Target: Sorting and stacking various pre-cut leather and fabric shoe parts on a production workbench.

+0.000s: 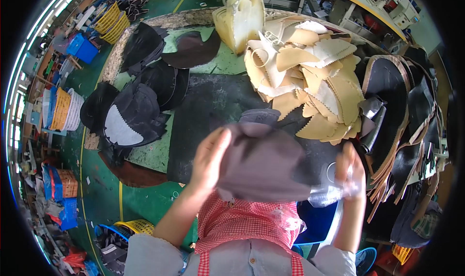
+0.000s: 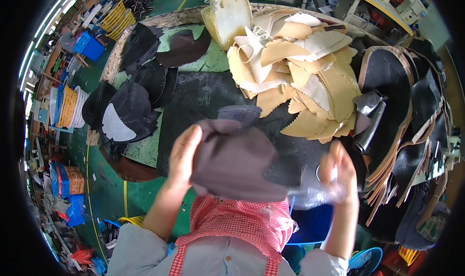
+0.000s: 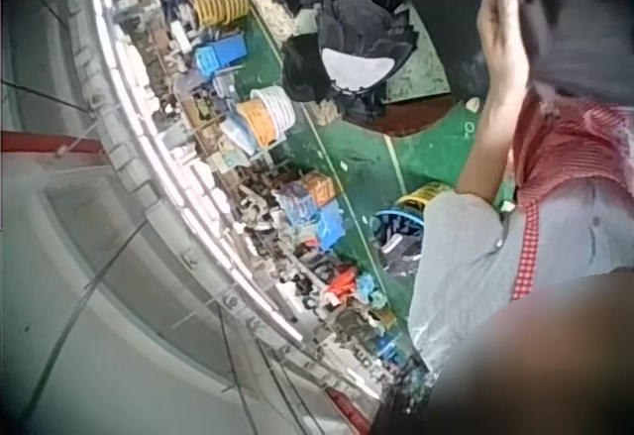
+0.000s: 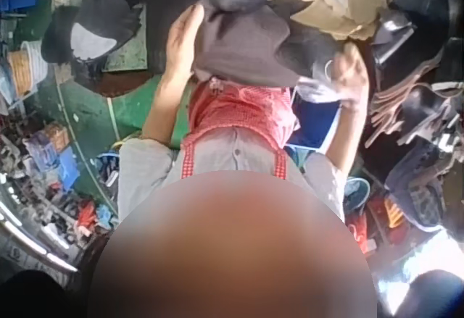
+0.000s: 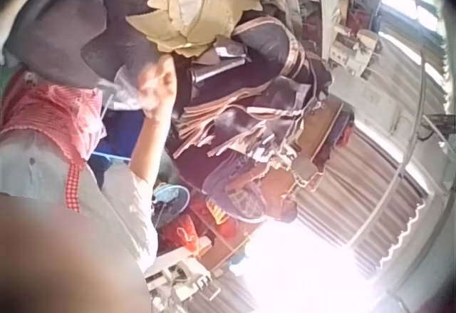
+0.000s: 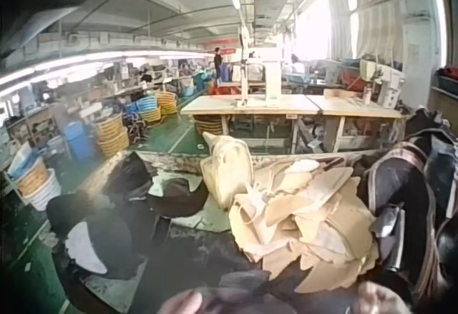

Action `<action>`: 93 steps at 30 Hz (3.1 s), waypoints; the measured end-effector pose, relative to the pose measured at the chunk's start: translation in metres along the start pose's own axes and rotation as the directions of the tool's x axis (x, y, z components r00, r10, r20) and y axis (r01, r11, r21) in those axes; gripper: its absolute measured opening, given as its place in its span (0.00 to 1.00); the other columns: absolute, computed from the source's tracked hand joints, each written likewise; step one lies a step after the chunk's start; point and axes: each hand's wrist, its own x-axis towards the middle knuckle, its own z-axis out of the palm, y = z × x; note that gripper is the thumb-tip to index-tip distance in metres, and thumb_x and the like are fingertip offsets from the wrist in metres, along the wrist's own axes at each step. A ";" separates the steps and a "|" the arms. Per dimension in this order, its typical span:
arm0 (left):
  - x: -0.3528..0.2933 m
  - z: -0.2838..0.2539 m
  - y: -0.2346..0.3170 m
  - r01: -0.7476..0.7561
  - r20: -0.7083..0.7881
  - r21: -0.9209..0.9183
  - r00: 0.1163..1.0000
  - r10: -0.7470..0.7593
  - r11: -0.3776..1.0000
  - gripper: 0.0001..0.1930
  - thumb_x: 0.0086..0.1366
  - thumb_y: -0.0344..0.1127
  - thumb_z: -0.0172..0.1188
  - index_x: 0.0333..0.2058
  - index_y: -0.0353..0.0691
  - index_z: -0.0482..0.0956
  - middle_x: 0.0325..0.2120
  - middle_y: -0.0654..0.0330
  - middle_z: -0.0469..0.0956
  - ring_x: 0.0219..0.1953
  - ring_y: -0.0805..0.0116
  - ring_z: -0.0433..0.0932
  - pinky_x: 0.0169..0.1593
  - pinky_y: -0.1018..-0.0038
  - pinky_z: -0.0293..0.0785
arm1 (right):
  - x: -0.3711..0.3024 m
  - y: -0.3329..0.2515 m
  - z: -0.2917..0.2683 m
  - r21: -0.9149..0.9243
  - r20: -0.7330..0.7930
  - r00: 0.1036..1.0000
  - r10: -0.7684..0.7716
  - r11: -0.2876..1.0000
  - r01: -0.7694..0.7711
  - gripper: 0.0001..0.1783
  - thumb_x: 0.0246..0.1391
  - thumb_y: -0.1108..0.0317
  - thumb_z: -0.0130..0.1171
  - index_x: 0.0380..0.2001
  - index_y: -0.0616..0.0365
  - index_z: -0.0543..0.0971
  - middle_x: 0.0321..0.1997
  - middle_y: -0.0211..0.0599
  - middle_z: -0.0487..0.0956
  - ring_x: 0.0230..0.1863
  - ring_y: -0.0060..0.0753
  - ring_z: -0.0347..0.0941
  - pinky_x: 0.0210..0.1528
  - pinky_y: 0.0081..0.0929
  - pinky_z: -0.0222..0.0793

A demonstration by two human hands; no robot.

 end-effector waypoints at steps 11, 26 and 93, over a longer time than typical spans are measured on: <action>-0.030 0.022 0.021 -0.364 0.230 0.562 0.931 0.283 0.743 0.08 0.71 0.31 0.55 0.34 0.32 0.75 0.21 0.60 0.69 0.25 0.82 0.66 0.27 0.79 0.62 | 0.000 0.050 0.065 -0.836 0.315 0.497 0.809 0.484 -0.258 0.24 0.63 0.63 0.57 0.61 0.56 0.72 0.53 0.43 0.81 0.54 0.39 0.78 0.56 0.35 0.72; -0.033 0.011 0.029 -0.240 0.356 0.584 0.934 0.021 0.775 0.11 0.70 0.30 0.57 0.30 0.32 0.68 0.18 0.62 0.59 0.23 0.81 0.55 0.23 0.77 0.54 | 0.050 0.024 0.105 -0.975 0.137 0.877 -0.460 0.096 0.202 0.06 0.49 0.73 0.66 0.32 0.58 0.80 0.39 0.37 0.78 0.35 0.34 0.76 0.36 0.27 0.72; 0.003 0.005 -0.042 -0.695 0.690 0.715 0.719 -0.084 -0.072 0.53 0.59 0.73 0.47 0.67 0.30 0.58 0.71 0.46 0.50 0.71 0.30 0.45 0.70 0.40 0.43 | 0.119 0.014 0.046 -0.888 -0.230 0.973 -0.011 0.413 -0.205 0.16 0.48 0.78 0.67 0.41 0.62 0.75 0.26 0.30 0.72 0.25 0.18 0.70 0.30 0.20 0.69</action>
